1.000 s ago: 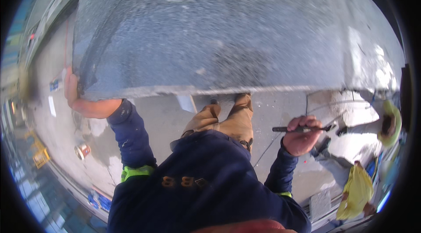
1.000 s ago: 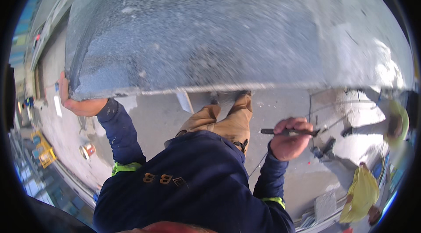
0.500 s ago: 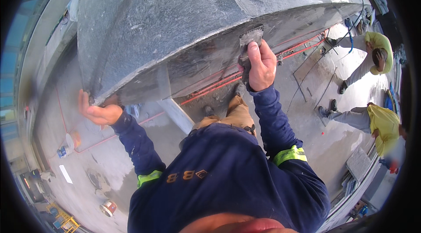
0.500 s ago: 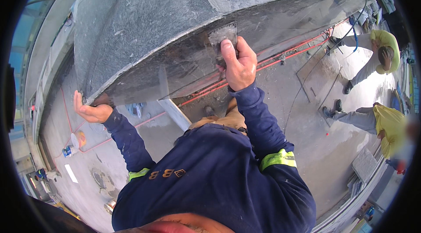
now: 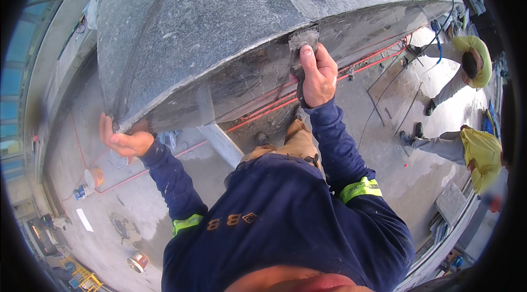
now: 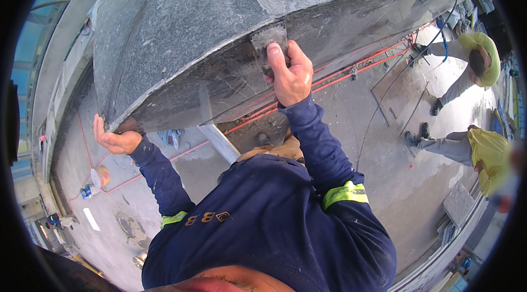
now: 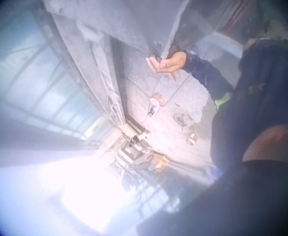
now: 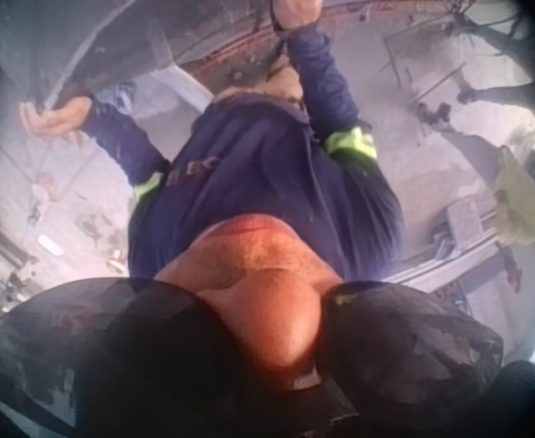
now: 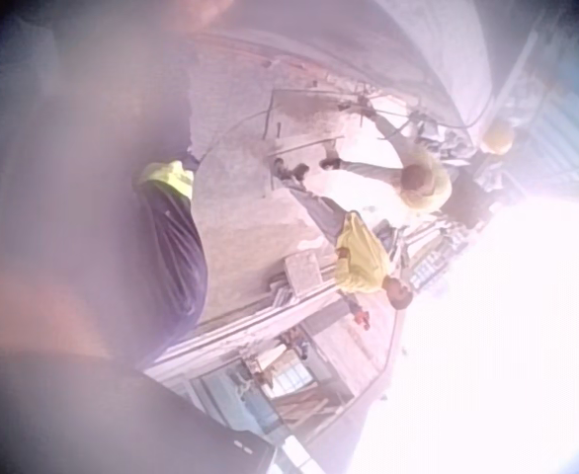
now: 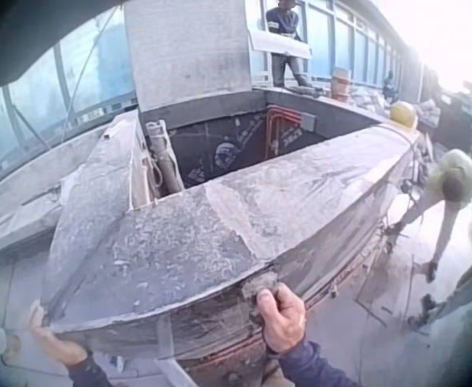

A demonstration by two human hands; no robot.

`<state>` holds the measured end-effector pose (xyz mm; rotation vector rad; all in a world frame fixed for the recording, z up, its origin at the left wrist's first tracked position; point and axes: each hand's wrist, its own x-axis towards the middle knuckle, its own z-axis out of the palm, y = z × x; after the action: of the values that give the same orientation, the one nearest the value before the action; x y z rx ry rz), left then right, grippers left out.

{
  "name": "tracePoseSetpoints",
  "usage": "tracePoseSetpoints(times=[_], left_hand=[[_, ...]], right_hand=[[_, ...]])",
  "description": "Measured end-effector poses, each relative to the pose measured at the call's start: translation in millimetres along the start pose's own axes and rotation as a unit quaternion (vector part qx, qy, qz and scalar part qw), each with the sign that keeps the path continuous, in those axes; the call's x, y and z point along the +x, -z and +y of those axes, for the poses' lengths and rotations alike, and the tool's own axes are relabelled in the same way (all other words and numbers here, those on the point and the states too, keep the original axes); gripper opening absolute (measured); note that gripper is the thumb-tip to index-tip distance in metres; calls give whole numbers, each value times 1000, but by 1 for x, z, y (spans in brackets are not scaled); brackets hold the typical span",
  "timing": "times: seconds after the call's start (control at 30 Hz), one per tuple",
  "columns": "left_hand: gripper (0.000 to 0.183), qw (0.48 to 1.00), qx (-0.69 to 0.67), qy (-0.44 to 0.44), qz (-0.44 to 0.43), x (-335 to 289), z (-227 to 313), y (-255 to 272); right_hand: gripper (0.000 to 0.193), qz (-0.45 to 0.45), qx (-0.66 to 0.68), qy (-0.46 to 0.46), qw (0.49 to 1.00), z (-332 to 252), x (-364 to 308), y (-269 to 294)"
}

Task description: The person scoops mortar with a trowel and applies it to the edge of a large stone slab, smoothing the surface. The person repeats this process on different sections of the slab's edge.

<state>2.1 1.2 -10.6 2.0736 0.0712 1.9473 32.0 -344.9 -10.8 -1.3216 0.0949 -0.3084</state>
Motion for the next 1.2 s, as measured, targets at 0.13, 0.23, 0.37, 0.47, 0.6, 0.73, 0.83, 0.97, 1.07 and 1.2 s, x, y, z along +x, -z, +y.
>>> tracePoseSetpoints(times=[0.13, 0.23, 0.37, 0.47, 0.6, 0.73, 0.83, 0.97, 1.07, 1.2], left_hand=[[54, 1000, 6, -9, -8, 1, -3, 1], [54, 1000, 5, -9, -4, 0, -3, 1], [53, 1000, 4, -3, -2, 0, 1, 0], [53, 1000, 1, -3, -1, 1, 0, 0], [54, 1000, 0, -5, 1, 0, -2, 1], [54, 1000, -3, -6, 2, 0, -2, 2], [54, 1000, -5, -11, 3, 0, -4, 2], [54, 1000, -7, -16, 4, 0, -6, 3], [53, 1000, -10, -21, 6, 1, -5, 3], [52, 1000, -21, -13, 12, 1, -2, 0]], right_hand=[[28, 6, -5, -5, 1000, 2, 1, -1], [29, 11, -9, -5, 1000, -1, 1, -4], [30, 23, -18, -17, 999, -4, 0, -8], [30, 26, -25, -16, 999, -6, -1, -9], [33, 28, -55, -45, 997, -10, -1, -6], [37, 14, -95, -63, 993, -23, -2, -1], [38, 9, -122, -63, 991, -27, 1, 2], [37, 3, -121, -82, 989, -32, 0, 3], [36, -8, -122, -99, 988, -32, 1, 6], [36, -38, -134, -110, 984, -29, 3, 15]])
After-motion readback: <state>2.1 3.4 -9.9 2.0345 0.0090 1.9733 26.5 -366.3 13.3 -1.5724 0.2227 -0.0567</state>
